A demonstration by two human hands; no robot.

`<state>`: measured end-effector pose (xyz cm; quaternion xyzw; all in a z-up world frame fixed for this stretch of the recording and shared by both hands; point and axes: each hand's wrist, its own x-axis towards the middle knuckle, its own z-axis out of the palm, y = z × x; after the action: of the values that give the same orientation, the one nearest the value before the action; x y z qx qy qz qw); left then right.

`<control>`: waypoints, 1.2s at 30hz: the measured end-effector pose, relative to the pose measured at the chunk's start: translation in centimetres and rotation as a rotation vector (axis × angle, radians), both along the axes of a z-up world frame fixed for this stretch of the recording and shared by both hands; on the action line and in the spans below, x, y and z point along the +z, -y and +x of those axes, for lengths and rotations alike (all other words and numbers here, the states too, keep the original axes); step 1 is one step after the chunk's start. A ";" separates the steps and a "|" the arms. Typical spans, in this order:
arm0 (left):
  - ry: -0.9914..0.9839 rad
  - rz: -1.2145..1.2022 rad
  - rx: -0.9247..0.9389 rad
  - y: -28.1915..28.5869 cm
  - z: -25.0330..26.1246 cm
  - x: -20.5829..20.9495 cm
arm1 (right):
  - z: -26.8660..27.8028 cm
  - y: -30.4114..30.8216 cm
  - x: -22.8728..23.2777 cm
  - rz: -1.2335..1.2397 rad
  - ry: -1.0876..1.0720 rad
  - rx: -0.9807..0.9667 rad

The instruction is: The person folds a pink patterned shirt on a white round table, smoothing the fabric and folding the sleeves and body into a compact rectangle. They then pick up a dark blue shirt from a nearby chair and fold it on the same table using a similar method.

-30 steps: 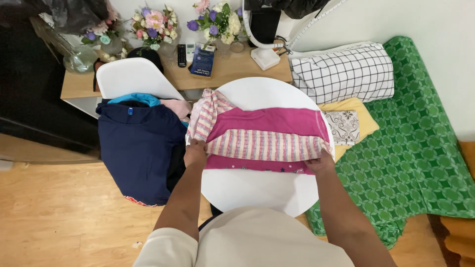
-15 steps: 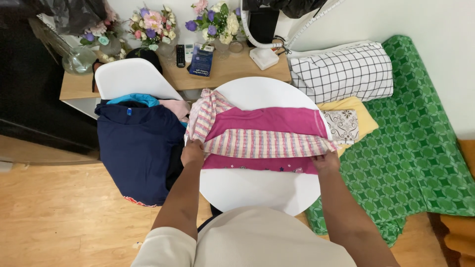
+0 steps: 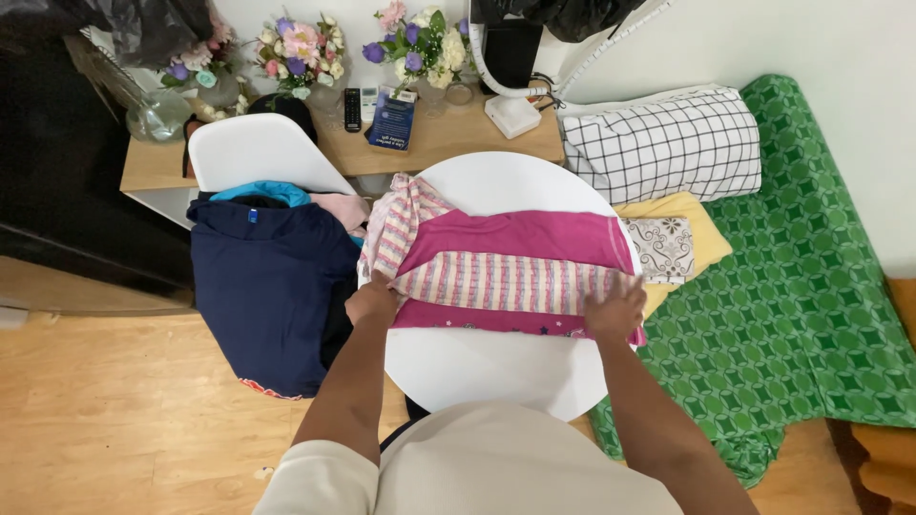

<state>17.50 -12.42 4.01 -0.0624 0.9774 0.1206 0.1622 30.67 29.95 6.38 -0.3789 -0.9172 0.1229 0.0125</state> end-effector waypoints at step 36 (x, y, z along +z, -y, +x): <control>-0.052 0.078 0.150 -1.8 -4.8 0.1 | -1.7 12.5 -1.6 -0.005 0.574 0.839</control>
<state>12.70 -10.63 4.13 -0.1260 0.9684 0.1721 0.1293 28.98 17.43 4.80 0.0038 -0.9565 0.0102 -0.2914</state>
